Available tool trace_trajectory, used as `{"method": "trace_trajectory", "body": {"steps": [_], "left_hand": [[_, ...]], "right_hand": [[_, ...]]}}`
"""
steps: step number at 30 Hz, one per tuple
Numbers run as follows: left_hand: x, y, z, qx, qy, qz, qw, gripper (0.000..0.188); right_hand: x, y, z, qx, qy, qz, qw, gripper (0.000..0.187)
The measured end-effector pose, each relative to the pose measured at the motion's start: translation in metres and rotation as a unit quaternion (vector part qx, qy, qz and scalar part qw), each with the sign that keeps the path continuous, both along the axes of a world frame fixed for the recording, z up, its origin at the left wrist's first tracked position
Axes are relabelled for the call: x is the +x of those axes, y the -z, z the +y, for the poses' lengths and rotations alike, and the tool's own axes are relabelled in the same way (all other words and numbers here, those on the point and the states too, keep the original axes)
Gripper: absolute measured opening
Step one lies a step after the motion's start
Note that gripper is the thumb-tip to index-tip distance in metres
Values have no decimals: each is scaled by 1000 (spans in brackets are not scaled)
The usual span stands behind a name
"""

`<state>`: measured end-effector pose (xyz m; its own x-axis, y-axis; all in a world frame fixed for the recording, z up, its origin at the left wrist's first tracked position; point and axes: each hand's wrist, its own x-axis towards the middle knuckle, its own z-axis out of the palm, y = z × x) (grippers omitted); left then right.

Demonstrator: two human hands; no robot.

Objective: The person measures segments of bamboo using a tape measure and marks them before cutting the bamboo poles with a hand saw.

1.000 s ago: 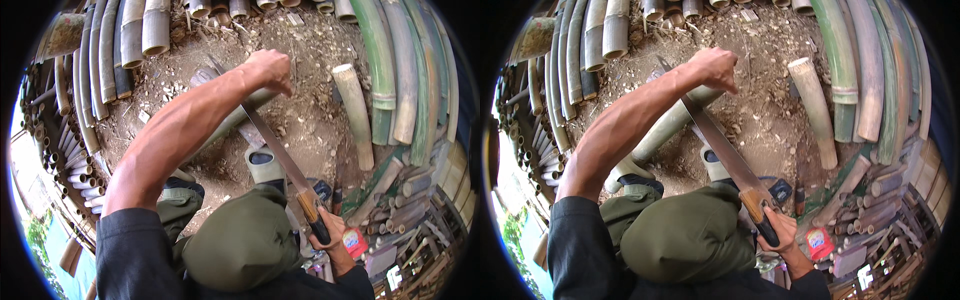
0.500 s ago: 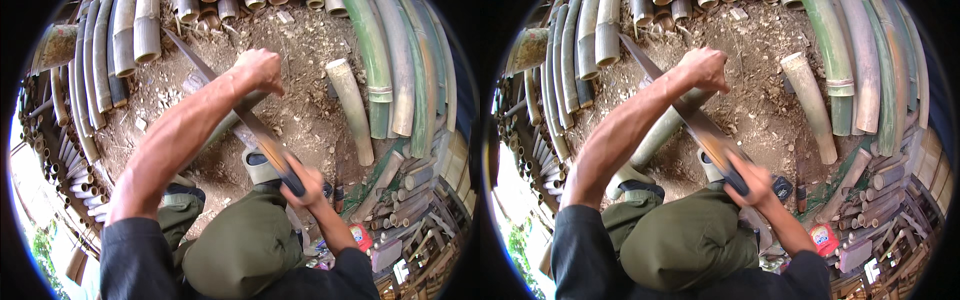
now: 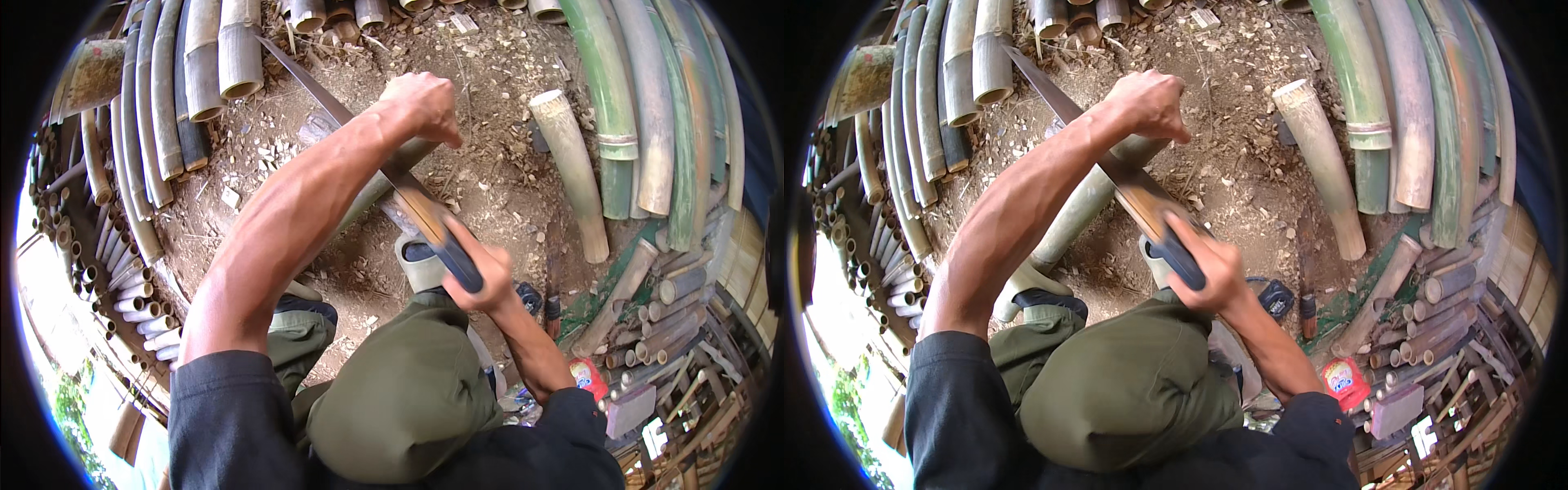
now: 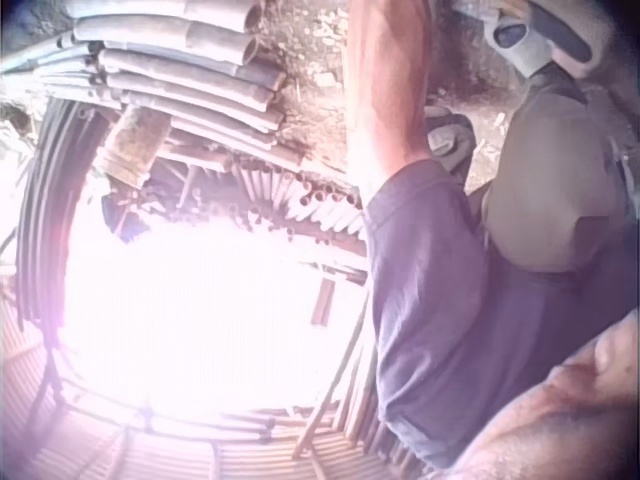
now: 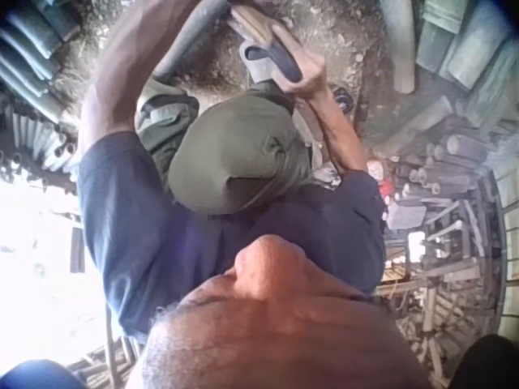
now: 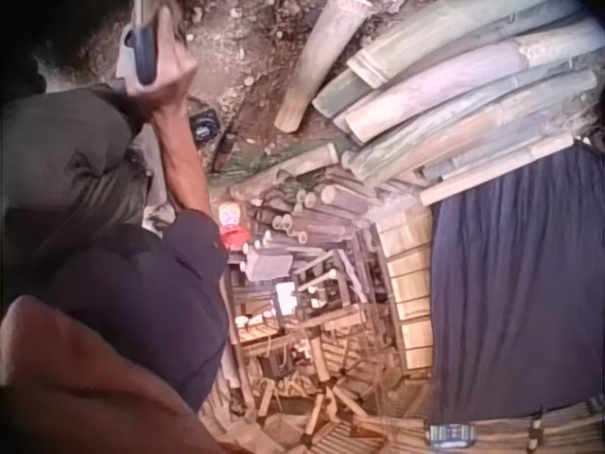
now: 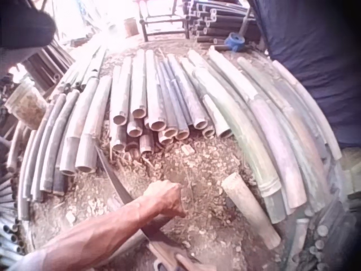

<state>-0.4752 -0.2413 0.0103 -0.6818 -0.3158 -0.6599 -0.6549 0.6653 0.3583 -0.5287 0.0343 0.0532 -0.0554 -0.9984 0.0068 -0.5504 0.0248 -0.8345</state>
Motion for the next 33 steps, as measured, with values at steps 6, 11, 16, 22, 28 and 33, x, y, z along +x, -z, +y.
{"method": "trace_trajectory", "body": {"steps": [6, 11, 16, 22, 28, 33], "left_hand": [[5, 2, -5, -26, 6, -13, 1000, 39], [5, 16, -4, -18, -10, 10, 1000, 42], [1, -5, -7, -39, 33, 14, 999, 31], [-2, 6, -7, -24, -17, 45, 999, 33], [14, 6, -10, -29, -7, 3, 1000, 37], [2, 6, -8, -29, -8, 28, 999, 34]], "right_hand": [[-44, -11, 134, 56, -11, -54, 997, 68], [9, 29, -17, -38, 7, -58, 998, 70], [-54, -27, 131, 61, -17, -39, 997, 68], [4, 36, -19, -75, 44, -71, 994, 65], [-49, -40, 146, 47, -2, -27, 999, 66], [-19, 25, 15, -15, -31, -3, 999, 70]]}}
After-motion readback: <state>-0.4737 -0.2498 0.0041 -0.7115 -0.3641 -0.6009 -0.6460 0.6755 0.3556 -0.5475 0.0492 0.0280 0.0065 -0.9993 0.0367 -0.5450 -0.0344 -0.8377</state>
